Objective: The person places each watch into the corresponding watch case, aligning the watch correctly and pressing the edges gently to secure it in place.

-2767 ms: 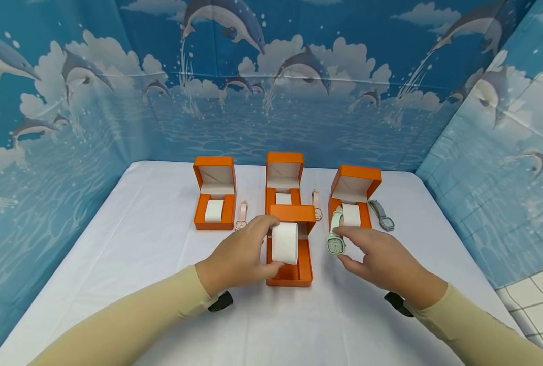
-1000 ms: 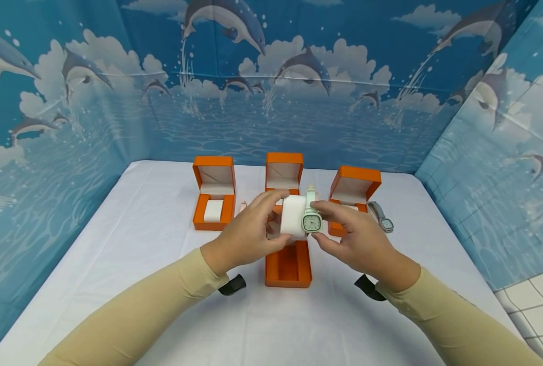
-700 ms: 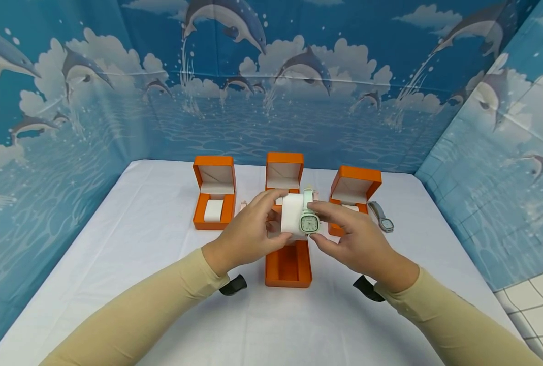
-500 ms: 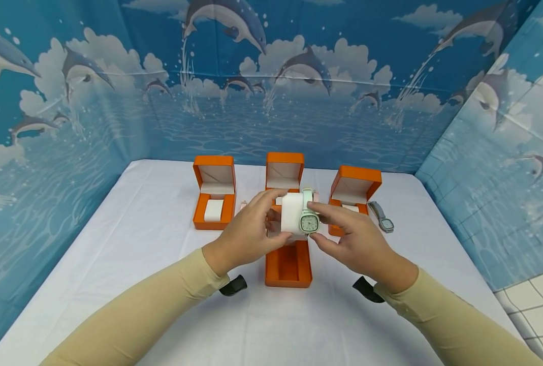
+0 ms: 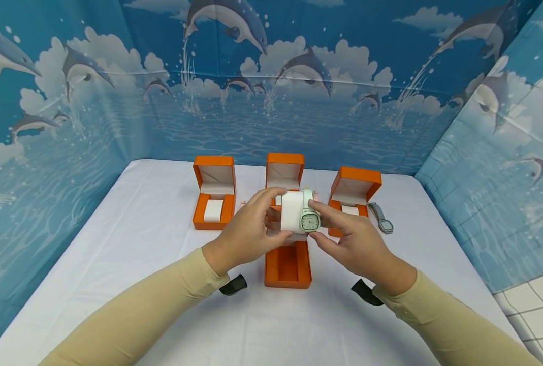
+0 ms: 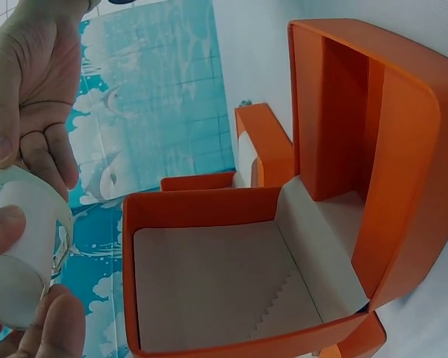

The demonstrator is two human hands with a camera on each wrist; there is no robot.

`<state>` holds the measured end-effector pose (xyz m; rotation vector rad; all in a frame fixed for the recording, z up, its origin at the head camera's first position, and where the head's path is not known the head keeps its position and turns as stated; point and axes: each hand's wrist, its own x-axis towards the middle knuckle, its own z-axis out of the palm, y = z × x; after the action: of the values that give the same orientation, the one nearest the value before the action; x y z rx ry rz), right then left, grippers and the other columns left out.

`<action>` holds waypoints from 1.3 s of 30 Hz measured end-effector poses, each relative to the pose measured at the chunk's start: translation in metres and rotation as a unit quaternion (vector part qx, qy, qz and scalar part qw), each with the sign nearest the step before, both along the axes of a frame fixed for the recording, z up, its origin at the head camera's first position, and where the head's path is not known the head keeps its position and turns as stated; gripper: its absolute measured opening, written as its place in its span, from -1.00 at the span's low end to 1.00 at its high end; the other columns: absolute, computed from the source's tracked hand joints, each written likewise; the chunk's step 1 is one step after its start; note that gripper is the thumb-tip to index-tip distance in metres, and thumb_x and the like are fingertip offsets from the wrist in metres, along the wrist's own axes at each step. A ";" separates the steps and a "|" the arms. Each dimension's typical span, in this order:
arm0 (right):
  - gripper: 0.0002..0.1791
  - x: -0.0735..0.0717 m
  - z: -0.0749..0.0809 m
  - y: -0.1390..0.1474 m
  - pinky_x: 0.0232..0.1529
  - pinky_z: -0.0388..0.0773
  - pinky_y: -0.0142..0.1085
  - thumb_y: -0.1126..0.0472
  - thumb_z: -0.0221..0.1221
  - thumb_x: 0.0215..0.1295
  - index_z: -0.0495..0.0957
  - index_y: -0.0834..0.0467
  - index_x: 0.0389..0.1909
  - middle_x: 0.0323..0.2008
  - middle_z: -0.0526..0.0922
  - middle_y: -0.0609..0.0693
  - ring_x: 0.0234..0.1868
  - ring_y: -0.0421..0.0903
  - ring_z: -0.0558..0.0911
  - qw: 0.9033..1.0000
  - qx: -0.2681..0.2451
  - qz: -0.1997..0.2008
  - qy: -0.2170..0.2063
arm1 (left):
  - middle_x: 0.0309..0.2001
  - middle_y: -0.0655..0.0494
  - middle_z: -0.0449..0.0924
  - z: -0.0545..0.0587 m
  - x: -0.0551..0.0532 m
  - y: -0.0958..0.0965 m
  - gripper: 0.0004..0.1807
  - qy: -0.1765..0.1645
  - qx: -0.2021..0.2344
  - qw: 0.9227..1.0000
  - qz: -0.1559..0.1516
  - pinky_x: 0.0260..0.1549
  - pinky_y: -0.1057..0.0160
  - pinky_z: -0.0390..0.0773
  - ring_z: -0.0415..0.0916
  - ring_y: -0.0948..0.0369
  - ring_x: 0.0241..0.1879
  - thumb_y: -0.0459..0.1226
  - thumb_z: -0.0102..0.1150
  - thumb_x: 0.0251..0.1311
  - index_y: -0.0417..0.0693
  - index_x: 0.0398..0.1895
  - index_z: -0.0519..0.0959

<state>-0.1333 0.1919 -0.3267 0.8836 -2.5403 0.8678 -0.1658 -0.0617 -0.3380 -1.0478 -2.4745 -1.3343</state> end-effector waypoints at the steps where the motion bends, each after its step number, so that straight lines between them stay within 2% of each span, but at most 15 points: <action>1: -0.25 0.000 0.000 0.000 -0.50 0.65 -0.42 0.36 0.47 0.24 0.47 0.20 0.47 0.12 0.77 0.20 -0.07 0.08 0.83 1.000 -0.002 0.000 -0.002 | 0.44 -0.06 0.37 0.000 0.000 0.000 -0.15 0.003 -0.001 1.000 0.002 -0.09 0.40 0.73 0.68 0.19 -0.03 -0.32 0.49 0.24 -0.17 0.53 0.25; 3: -0.25 0.001 0.000 -0.001 -0.60 0.55 -0.44 0.36 0.47 0.24 0.47 0.20 0.47 0.08 0.78 0.19 -0.09 0.07 0.83 1.000 -0.004 -0.002 -0.005 | 0.44 -0.05 0.37 -0.001 -0.001 0.000 -0.15 0.010 -0.006 1.000 0.008 -0.10 0.40 0.73 0.68 0.20 -0.03 -0.30 0.50 0.24 -0.17 0.53 0.25; 8: -0.25 0.001 0.000 -0.001 -0.64 0.47 -0.44 0.35 0.47 0.25 0.47 0.19 0.47 -0.05 0.82 0.13 -0.16 -0.01 0.81 1.000 0.001 -0.008 -0.007 | 0.45 -0.05 0.37 0.000 -0.001 -0.001 -0.15 0.022 -0.015 1.000 0.017 -0.13 0.39 0.72 0.67 0.20 -0.04 -0.28 0.50 0.25 -0.16 0.52 0.26; 14: -0.24 0.001 0.000 -0.002 -0.67 0.39 -0.43 0.35 0.46 0.26 0.45 0.19 0.48 -0.11 0.83 0.10 -0.27 -0.11 0.77 1.000 -0.002 -0.012 -0.011 | 0.44 -0.06 0.38 0.000 -0.002 -0.001 -0.16 0.012 -0.003 1.000 0.008 -0.11 0.41 0.72 0.68 0.18 -0.04 -0.31 0.50 0.23 -0.15 0.52 0.26; 20: -0.24 0.001 0.000 -0.002 -0.68 0.35 -0.42 0.34 0.44 0.28 0.43 0.18 0.51 -0.15 0.84 0.08 -0.47 -0.29 0.61 1.000 -0.004 -0.012 -0.020 | 0.41 -0.04 0.40 0.001 -0.004 -0.001 -0.15 -0.004 0.001 1.000 0.008 -0.12 0.40 0.72 0.67 0.20 -0.05 -0.31 0.51 0.22 -0.15 0.52 0.27; 23: -0.23 0.002 0.000 -0.003 -0.67 0.34 -0.42 0.34 0.43 0.29 0.42 0.17 0.52 -0.14 0.84 0.07 -0.45 -0.29 0.60 1.000 -0.005 -0.011 -0.023 | 0.39 -0.03 0.41 0.002 -0.004 -0.001 -0.15 -0.016 0.006 1.000 0.009 -0.13 0.40 0.73 0.66 0.21 -0.06 -0.31 0.51 0.21 -0.12 0.52 0.27; 30: -0.20 0.003 0.003 -0.004 -0.58 0.43 -0.41 0.35 0.41 0.31 0.37 0.14 0.56 -0.12 0.82 0.05 -0.24 -0.14 0.73 0.999 -0.002 -0.014 -0.032 | 0.36 -0.01 0.39 0.001 -0.003 0.000 -0.14 -0.059 0.038 0.998 0.004 -0.09 0.31 0.76 0.65 0.20 -0.06 -0.33 0.49 0.23 -0.08 0.54 0.25; 34: -0.21 0.004 0.006 -0.005 -0.58 0.42 -0.41 0.35 0.39 0.33 0.36 0.15 0.56 -0.13 0.82 0.05 -0.25 -0.14 0.71 0.999 -0.001 -0.014 -0.035 | 0.36 0.01 0.38 0.002 -0.004 0.001 -0.15 -0.071 0.051 0.996 0.002 -0.07 0.27 0.76 0.66 0.20 -0.07 -0.35 0.48 0.23 -0.07 0.53 0.25; 39: -0.22 0.004 0.007 -0.006 -0.59 0.39 -0.40 0.34 0.39 0.34 0.36 0.14 0.56 -0.16 0.82 0.04 -0.39 -0.26 0.58 0.999 0.000 -0.018 -0.041 | 0.37 0.01 0.39 0.003 -0.003 0.002 -0.16 -0.067 0.057 0.996 0.004 -0.07 0.31 0.75 0.68 0.18 -0.07 -0.38 0.47 0.21 -0.07 0.52 0.26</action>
<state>-0.1293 0.1862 -0.3197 0.8169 -2.6171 0.9095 -0.1689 -0.0596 -0.3352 -0.9504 -2.4578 -1.5717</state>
